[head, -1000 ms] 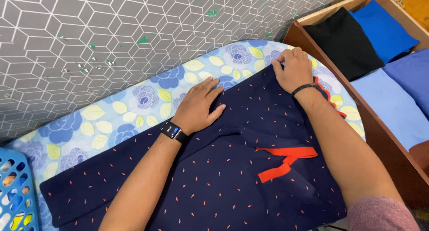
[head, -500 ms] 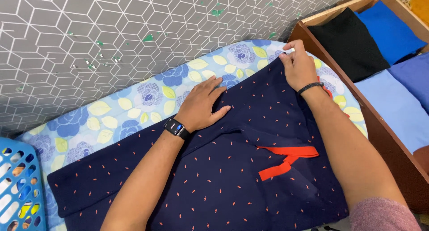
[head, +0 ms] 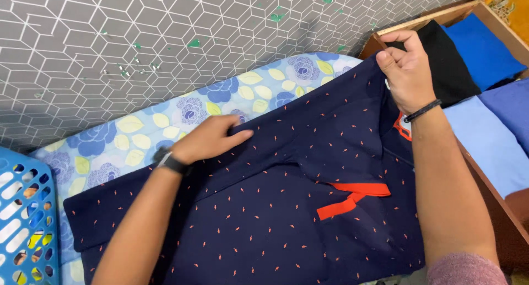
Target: The person removes a blue t-shirt from a laundry basket, folds it neatly on a floral-patterned ironing board, and places it into a wooden drawer. They then remove a dark patterned polo shirt, fold it similarly, and place it in the same drawer.
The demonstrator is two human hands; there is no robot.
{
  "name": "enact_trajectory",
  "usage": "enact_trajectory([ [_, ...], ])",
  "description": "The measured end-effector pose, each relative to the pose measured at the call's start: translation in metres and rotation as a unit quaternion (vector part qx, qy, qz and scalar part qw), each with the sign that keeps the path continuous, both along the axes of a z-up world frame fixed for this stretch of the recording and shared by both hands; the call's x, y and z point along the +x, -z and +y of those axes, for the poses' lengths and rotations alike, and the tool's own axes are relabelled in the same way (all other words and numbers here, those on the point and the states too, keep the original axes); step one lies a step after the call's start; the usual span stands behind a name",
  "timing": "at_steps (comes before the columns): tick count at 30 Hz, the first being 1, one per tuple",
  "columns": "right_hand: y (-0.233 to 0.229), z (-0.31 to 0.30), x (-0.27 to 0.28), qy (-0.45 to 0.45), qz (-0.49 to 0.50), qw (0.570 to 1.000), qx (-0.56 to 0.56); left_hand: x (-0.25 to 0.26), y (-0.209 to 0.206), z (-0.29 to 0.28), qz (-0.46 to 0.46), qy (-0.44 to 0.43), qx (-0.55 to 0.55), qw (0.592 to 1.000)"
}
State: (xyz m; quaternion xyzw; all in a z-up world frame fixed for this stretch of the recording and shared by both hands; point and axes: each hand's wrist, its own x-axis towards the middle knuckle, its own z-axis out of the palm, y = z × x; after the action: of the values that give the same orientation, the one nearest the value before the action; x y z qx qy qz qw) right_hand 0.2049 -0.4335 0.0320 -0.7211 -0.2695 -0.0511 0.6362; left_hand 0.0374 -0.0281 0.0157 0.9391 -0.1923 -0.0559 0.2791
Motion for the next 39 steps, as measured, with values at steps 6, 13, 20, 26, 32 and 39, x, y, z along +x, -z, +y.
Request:
enact_trajectory([
  [6,0.009,-0.004,0.008,0.03,0.009,0.999,-0.041,-0.086,-0.018,0.083,0.084,-0.16,0.027,0.983],
  [13,0.033,-0.007,0.023,0.09,-0.011,0.985,-0.149,-0.161,0.009,0.151,0.081,-0.413,0.218,0.881],
  [20,0.03,-0.003,0.022,0.166,-0.188,0.946,-0.205,-0.182,0.04,0.211,-0.179,-0.458,0.32,0.81],
  [26,0.03,0.004,0.047,0.194,-0.298,0.906,-0.227,-0.163,0.054,0.25,-0.268,-0.449,0.381,0.763],
  [32,0.054,0.03,0.084,0.222,-0.265,0.879,-0.327,-0.12,0.054,0.254,-0.201,-0.472,0.423,0.747],
  [39,0.061,0.058,0.095,0.219,-0.222,0.889,-0.337,-0.093,0.079,0.293,-0.25,-0.483,0.428,0.722],
])
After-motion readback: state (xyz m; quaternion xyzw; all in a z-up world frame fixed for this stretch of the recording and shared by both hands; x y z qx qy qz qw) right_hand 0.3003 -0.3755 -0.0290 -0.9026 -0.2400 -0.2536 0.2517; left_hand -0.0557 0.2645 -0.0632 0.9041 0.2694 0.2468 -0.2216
